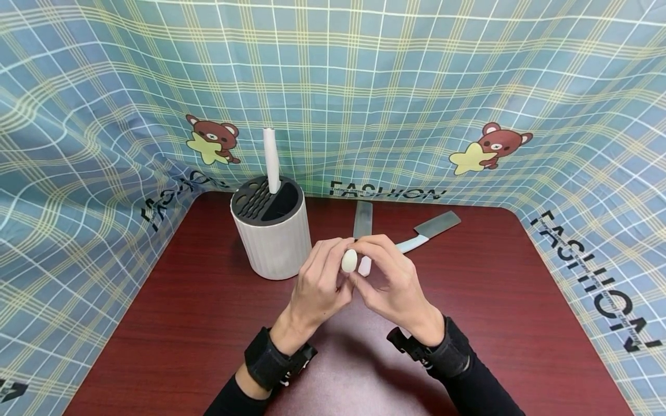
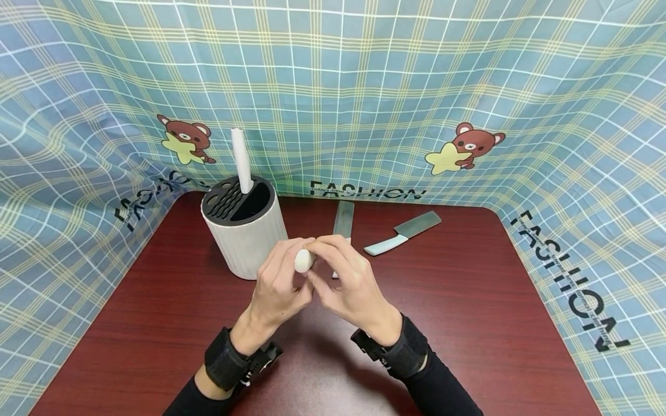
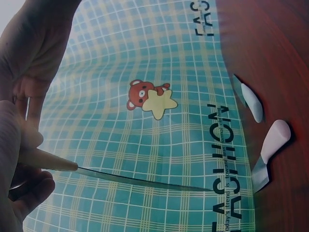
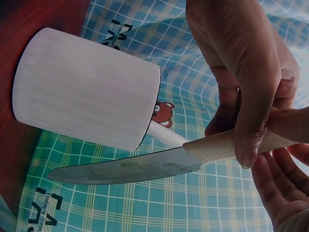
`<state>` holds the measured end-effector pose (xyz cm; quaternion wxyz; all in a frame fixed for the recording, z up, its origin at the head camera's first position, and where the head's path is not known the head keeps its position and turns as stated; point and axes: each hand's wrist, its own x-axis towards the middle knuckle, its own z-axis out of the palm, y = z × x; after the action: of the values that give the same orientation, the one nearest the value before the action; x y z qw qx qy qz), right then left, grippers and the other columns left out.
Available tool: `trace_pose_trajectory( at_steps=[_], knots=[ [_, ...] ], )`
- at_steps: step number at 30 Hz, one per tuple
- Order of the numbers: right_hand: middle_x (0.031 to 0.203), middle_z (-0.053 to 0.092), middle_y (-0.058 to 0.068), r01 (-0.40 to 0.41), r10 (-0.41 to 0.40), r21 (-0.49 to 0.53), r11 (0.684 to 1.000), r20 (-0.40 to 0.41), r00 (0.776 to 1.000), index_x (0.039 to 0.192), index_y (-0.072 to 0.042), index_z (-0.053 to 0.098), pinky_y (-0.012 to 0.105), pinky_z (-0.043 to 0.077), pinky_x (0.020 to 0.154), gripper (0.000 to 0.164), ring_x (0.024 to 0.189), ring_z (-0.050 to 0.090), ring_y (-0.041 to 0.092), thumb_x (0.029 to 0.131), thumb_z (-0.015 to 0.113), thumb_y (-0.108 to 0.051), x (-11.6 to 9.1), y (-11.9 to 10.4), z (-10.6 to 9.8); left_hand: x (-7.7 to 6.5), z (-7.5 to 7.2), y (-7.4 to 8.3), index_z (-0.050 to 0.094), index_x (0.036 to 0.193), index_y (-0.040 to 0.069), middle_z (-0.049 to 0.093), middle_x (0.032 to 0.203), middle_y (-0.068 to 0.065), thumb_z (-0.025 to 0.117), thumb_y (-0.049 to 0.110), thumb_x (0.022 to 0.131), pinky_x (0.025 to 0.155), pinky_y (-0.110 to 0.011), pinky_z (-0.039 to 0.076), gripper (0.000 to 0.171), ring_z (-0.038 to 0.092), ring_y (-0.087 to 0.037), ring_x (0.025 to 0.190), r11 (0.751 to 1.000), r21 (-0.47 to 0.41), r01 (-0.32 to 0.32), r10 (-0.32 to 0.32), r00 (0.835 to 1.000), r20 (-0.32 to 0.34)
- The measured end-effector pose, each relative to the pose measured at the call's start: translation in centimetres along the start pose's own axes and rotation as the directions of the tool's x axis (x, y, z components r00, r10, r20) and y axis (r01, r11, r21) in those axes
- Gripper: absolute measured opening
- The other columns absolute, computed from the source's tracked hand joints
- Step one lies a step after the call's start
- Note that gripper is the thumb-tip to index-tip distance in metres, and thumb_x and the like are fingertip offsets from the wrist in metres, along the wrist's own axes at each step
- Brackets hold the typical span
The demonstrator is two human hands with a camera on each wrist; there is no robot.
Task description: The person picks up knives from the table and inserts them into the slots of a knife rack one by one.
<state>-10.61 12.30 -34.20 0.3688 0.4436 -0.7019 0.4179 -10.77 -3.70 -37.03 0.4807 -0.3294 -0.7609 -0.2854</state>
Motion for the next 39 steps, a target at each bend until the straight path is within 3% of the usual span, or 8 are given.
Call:
trace_pose_trajectory(
  at_steps=[9,16,20,30,39],
  knots=[
    [0.103,0.067,0.016,-0.014,0.014,-0.012,1.0,-0.021,1.0,0.111,0.008,0.064,0.021,0.051,0.09,0.032,0.096,0.064,0.022,0.097,0.065,-0.02,0.0,0.1,0.1,-0.1,0.1,0.0,0.064,0.12,-0.008,0.068,0.103,-0.015,0.066,0.0,0.078,0.082,-0.034,0.057,0.043,0.066,-0.026,0.089,1.0,-0.006,-0.023,0.023,1.0,-0.017],
    [0.102,0.067,0.015,-0.01,0.01,-0.014,1.0,-0.036,0.999,0.11,0.008,0.064,0.027,0.052,0.084,0.031,0.096,0.063,0.022,0.096,0.067,-0.019,0.0,0.0,0.2,-0.1,0.2,0.1,0.064,0.123,-0.008,0.069,0.103,-0.016,0.065,-0.003,0.077,0.081,-0.033,0.057,0.046,0.067,-0.026,0.088,0.999,0.004,-0.034,0.034,0.999,-0.031],
    [0.102,0.067,0.015,-0.001,0.001,-0.011,1.0,-0.047,0.999,0.111,0.009,0.064,0.024,0.051,0.087,0.031,0.096,0.063,0.022,0.095,0.068,-0.018,0.1,0.0,0.2,0.1,0.1,0.1,0.064,0.124,-0.009,0.07,0.103,-0.016,0.063,-0.005,0.077,0.079,-0.033,0.058,0.048,0.068,-0.026,0.086,0.999,0.011,-0.042,0.043,0.998,-0.046],
    [0.103,0.066,0.017,0.044,-0.042,0.029,0.999,-0.086,0.995,0.112,0.011,0.063,0.023,0.05,0.089,0.035,0.095,0.062,0.02,0.096,0.068,-0.019,0.6,-0.1,-0.1,0.7,-0.3,0.1,0.065,0.121,-0.011,0.071,0.105,-0.018,0.062,0.004,0.092,0.08,-0.032,0.058,0.033,0.069,-0.026,0.087,0.998,-0.021,-0.065,0.063,0.993,-0.096],
    [0.099,0.068,0.017,0.015,-0.014,0.013,1.0,-0.125,0.992,0.108,0.01,0.065,0.024,0.052,0.087,0.033,0.091,0.064,0.021,0.1,0.061,-0.021,0.3,0.0,-0.2,1.4,-0.8,0.1,0.066,0.118,-0.012,0.071,0.1,-0.018,0.063,0.002,0.092,0.079,-0.032,0.059,0.029,0.069,-0.026,0.086,0.997,-0.04,-0.067,0.061,0.987,-0.146]
  ],
)
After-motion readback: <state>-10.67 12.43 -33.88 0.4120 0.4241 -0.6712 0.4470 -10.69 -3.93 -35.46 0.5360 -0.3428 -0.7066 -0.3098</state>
